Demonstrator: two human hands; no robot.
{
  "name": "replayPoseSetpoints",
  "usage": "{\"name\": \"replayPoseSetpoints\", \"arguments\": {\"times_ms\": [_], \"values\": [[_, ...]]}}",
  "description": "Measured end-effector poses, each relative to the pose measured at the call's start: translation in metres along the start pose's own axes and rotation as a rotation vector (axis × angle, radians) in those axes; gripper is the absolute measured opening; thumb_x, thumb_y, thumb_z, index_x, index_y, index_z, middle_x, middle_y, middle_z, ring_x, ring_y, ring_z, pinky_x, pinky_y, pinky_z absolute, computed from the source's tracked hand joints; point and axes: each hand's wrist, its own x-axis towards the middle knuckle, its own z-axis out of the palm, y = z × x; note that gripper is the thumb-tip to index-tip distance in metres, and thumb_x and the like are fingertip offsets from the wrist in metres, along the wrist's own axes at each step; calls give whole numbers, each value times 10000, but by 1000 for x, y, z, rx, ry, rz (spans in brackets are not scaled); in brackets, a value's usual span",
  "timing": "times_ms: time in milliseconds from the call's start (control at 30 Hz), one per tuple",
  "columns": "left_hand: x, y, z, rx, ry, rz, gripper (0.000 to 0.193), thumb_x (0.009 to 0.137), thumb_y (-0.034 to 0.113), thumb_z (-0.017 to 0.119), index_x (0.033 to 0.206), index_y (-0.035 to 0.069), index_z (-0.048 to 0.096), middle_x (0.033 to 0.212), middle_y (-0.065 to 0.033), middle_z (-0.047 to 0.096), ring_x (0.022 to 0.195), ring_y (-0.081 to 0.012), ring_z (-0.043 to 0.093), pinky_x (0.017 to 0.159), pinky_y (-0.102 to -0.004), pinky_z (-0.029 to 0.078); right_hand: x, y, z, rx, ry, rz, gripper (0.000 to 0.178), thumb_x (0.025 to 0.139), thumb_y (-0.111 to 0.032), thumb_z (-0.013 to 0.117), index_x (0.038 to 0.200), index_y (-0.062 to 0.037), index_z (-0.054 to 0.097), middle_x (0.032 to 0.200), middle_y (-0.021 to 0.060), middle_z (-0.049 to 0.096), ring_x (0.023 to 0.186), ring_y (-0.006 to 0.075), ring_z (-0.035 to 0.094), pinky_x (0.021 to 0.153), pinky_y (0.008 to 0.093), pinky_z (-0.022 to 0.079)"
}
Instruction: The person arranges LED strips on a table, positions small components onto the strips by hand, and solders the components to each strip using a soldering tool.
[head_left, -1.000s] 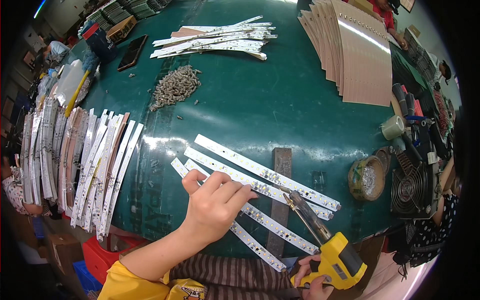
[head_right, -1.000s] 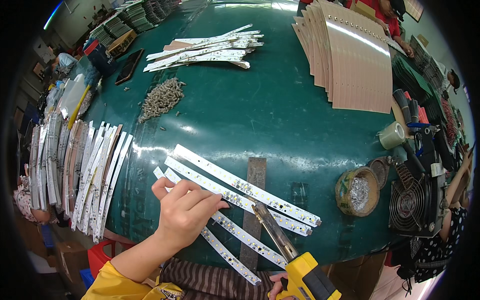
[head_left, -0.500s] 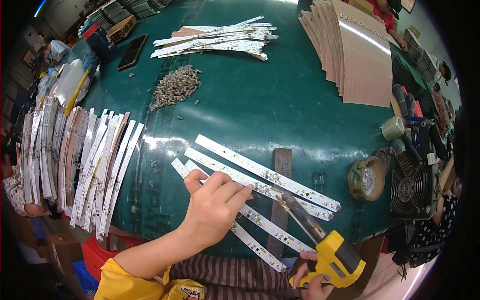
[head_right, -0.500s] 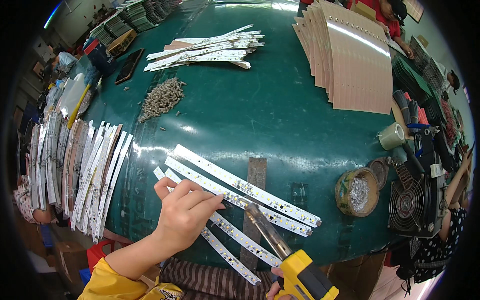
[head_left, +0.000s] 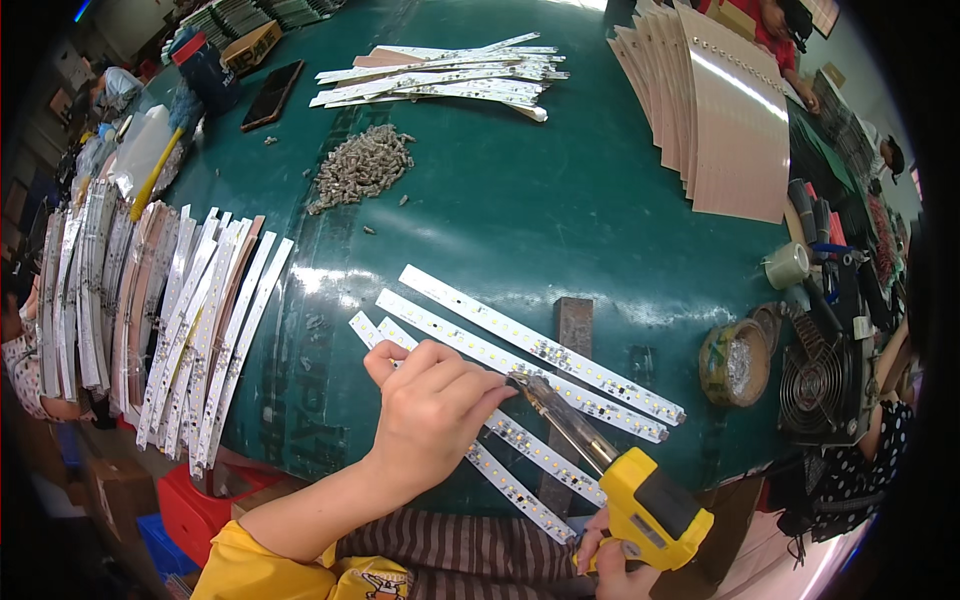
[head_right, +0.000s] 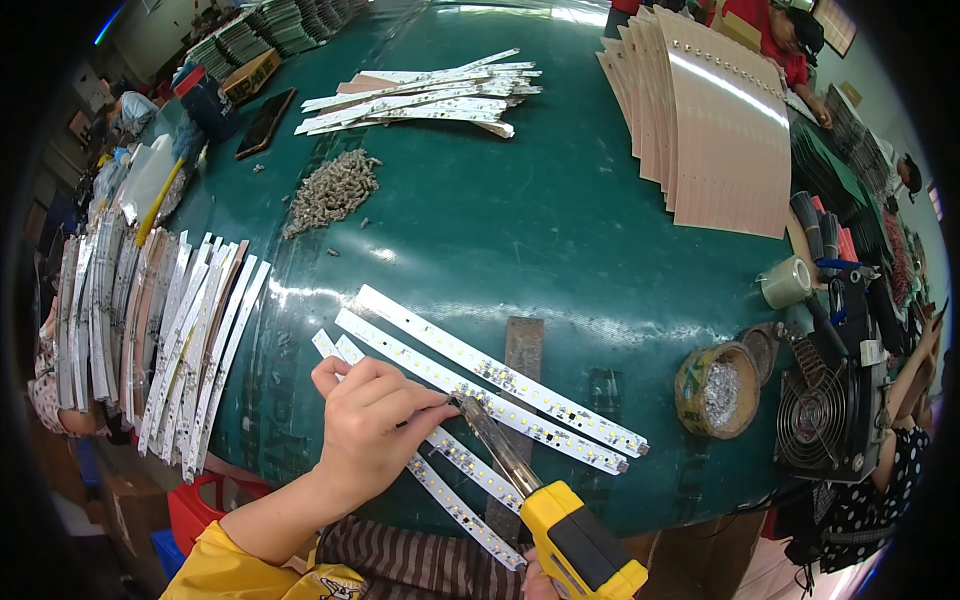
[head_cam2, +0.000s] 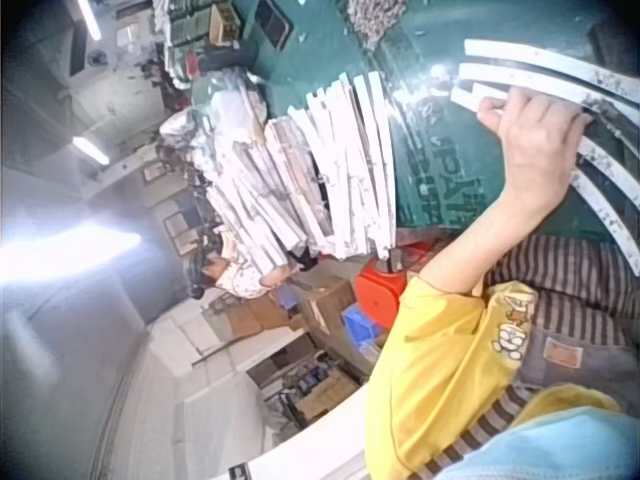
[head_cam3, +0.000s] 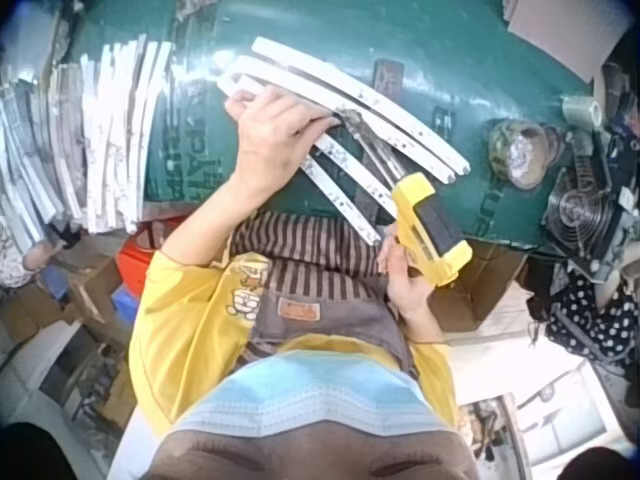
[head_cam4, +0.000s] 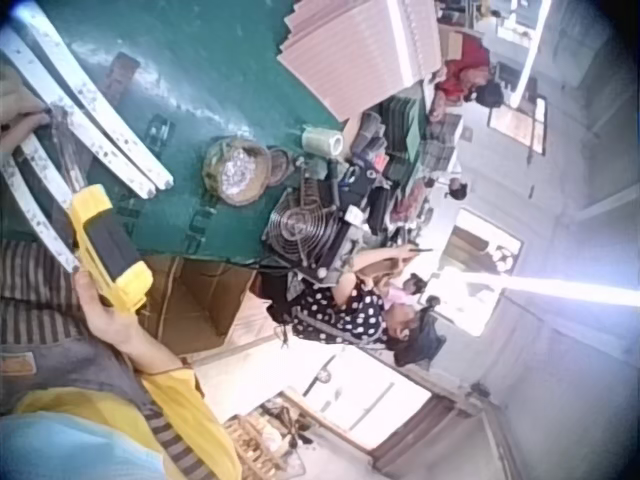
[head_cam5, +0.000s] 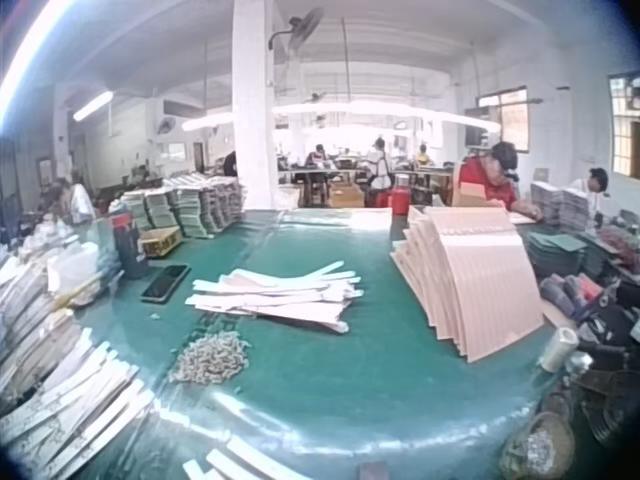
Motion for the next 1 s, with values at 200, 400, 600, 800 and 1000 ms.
{"name": "replayPoseSetpoints", "arguments": {"times_ms": [200,400,600,800,1000], "values": [[-1,-1,2,-14,7,-1,120,674,157,805,728,152,697,669,75,608,698,-125,538,760,-359,262,3,1,0,-55,1,-26,326,972,-92,521,1247,78,474,1033,149,613,581,94,510,499,219,409],[-1,-2,1,-20,-1,-7,116,678,151,801,735,147,701,675,72,613,701,-122,539,766,-359,268,4,-4,0,-23,7,28,309,979,-146,524,1202,67,494,805,89,600,565,80,497,499,198,385],[0,-2,0,-18,7,2,122,675,143,801,746,144,701,679,70,615,700,-121,543,769,-358,269,-1,2,0,-58,45,13,254,983,-155,513,1122,58,504,722,60,558,553,80,482,499,205,379],[-1,-3,1,-22,12,-4,123,676,137,801,750,143,703,677,68,618,700,-120,551,772,-360,271,2,0,2,-66,33,-15,164,983,-128,500,1049,21,514,714,53,543,560,85,486,504,214,392],[-2,-3,1,-36,14,-11,125,673,141,804,749,145,705,668,66,619,695,-120,553,774,-360,272,-1,11,-7,-206,1,-22,92,976,-85,502,996,1,523,711,51,540,558,93,489,502,222,398]]}}
